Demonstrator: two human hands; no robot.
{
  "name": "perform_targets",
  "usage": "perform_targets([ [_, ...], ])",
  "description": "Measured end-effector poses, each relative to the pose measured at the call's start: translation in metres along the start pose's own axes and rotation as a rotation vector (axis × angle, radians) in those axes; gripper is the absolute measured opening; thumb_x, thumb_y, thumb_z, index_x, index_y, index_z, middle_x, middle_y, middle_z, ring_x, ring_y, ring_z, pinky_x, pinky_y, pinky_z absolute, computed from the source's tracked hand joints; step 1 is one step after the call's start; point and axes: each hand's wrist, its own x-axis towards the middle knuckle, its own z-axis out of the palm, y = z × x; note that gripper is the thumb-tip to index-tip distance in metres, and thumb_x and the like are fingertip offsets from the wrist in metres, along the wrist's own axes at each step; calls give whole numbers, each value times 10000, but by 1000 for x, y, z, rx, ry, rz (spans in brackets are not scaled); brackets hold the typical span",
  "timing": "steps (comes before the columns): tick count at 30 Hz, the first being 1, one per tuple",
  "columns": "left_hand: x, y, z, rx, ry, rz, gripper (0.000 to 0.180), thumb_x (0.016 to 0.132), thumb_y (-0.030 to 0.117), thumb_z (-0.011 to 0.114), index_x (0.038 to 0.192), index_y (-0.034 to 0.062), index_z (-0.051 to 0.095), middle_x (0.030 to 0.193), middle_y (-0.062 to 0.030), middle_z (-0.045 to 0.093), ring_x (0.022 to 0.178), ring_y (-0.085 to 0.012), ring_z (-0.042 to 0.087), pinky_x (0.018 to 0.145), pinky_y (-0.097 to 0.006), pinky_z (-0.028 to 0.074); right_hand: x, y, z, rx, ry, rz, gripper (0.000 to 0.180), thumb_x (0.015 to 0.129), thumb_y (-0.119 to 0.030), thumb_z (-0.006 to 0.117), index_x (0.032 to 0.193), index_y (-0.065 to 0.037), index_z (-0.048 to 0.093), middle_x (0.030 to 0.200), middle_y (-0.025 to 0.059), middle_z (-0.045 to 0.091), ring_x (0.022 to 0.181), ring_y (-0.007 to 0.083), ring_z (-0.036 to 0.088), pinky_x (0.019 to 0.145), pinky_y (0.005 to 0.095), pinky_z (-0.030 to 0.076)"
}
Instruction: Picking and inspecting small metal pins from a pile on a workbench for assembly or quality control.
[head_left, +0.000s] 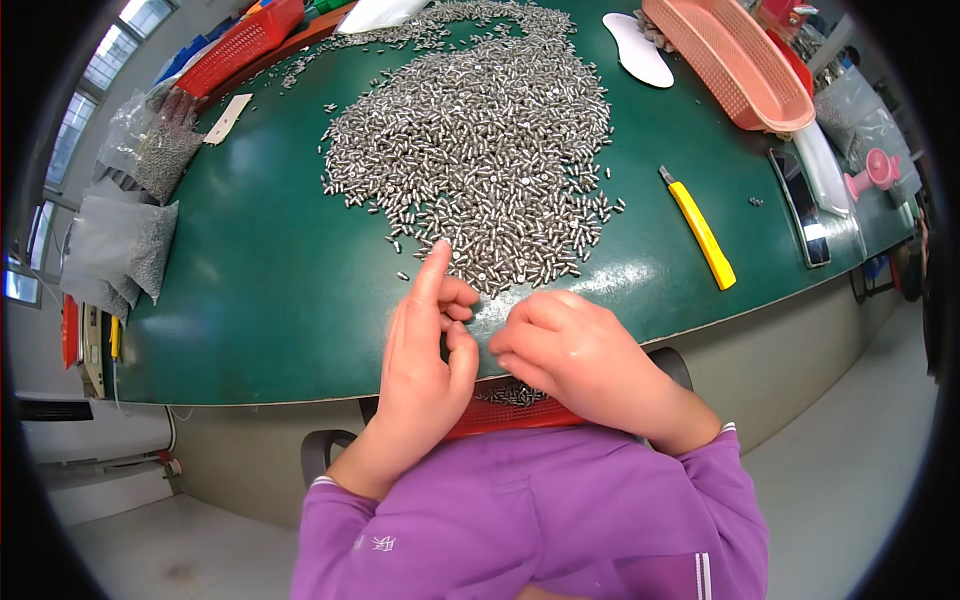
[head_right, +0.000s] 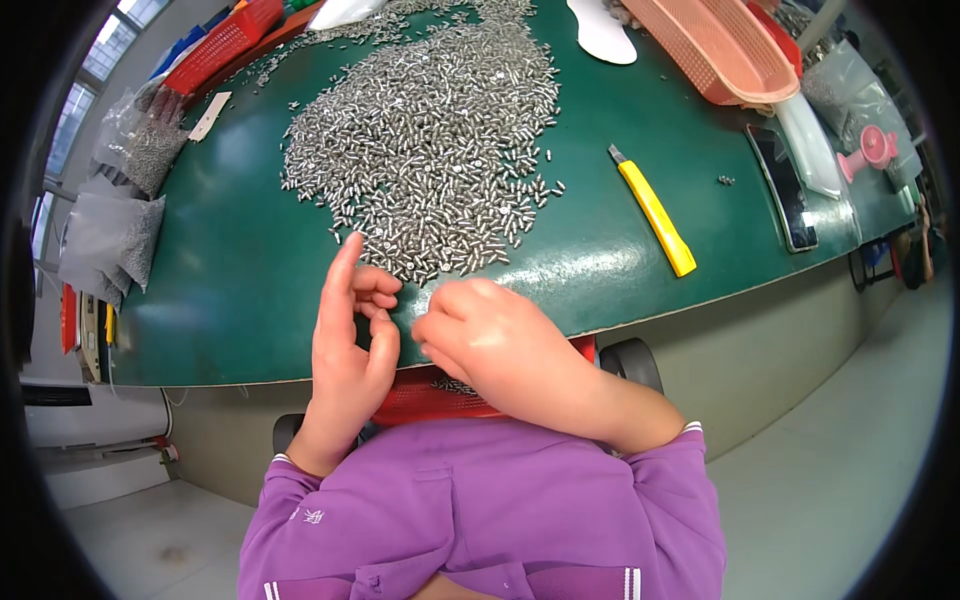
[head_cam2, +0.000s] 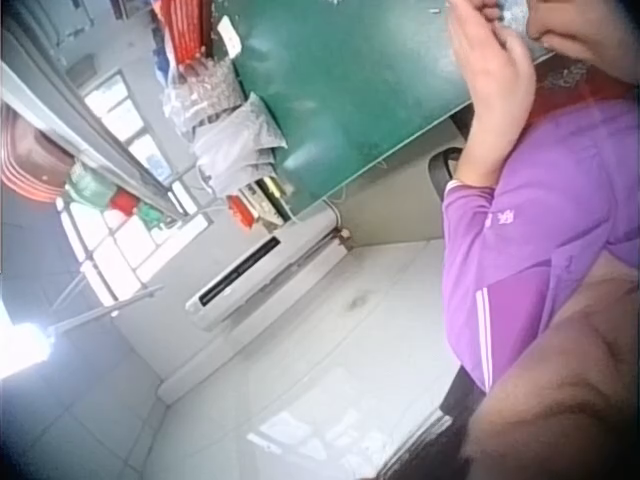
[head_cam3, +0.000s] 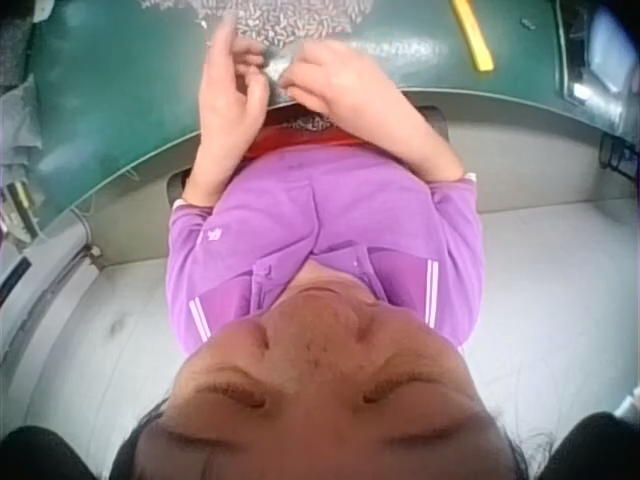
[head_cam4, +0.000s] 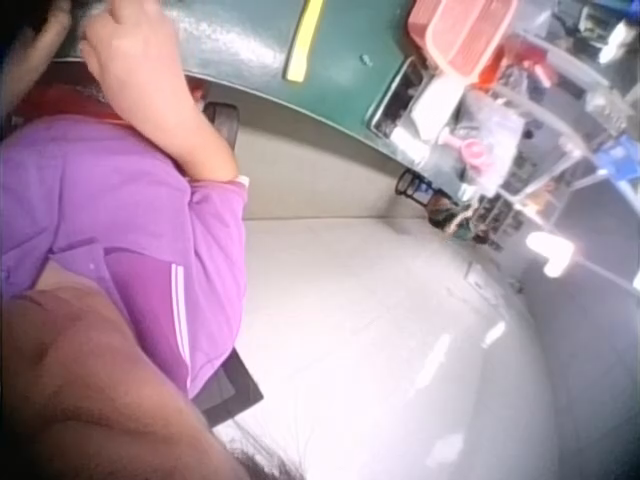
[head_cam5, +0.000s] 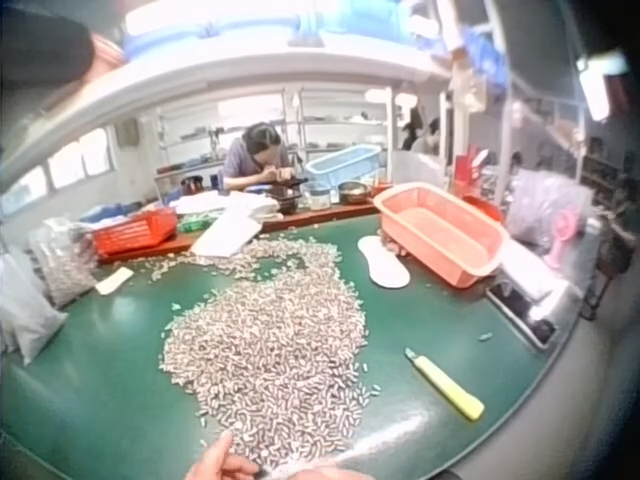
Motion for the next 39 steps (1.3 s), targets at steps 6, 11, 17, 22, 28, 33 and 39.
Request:
perform_targets([
  [6,7,2,8,139,-27,101,727,857,-111,641,1535,-2,404,1084,-130,649,936,-289,618,835,-406,518,-3,0,-14,82,-104,-31,194,834,-101,756,1018,-73,701,942,79,627,900,300,630,788,416,527],
  [11,10,2,11,140,-50,113,732,847,-97,679,1523,-5,416,1041,-124,636,935,-296,610,835,-415,512,7,12,-4,-189,209,113,210,844,-78,739,1045,-56,684,960,95,624,901,320,619,770,430,524],
  [17,10,-1,11,100,-79,100,723,844,-98,686,1513,-11,427,1016,-119,630,910,-288,609,821,-418,513,7,15,0,-177,207,104,145,849,-70,733,979,-59,669,914,95,593,860,318,598,733,430,509],
  [22,13,1,13,90,-53,111,698,840,-108,679,1494,-19,450,976,-109,638,885,-283,613,795,-416,511,8,13,-1,-167,188,94,116,848,-71,735,923,-63,647,899,98,587,855,319,597,731,432,504],
  [28,14,0,15,101,-64,125,680,834,-127,665,1476,-24,467,933,-98,644,854,-281,612,774,-412,507,5,11,1,-199,233,151,137,834,-92,756,902,-64,640,880,95,591,832,316,605,718,440,503],
  [33,12,0,14,89,-52,117,678,836,-131,659,1477,-20,467,932,-102,641,853,-279,613,770,-409,509,5,10,-3,-180,174,123,138,835,-110,763,899,-69,648,873,92,596,822,315,610,712,441,502],
  [39,9,-1,14,77,-35,102,684,852,-130,646,1496,-10,448,976,-117,652,881,-280,627,793,-409,523,6,9,-3,-134,197,152,112,849,-100,748,924,-65,674,897,91,622,841,316,624,731,442,510],
])
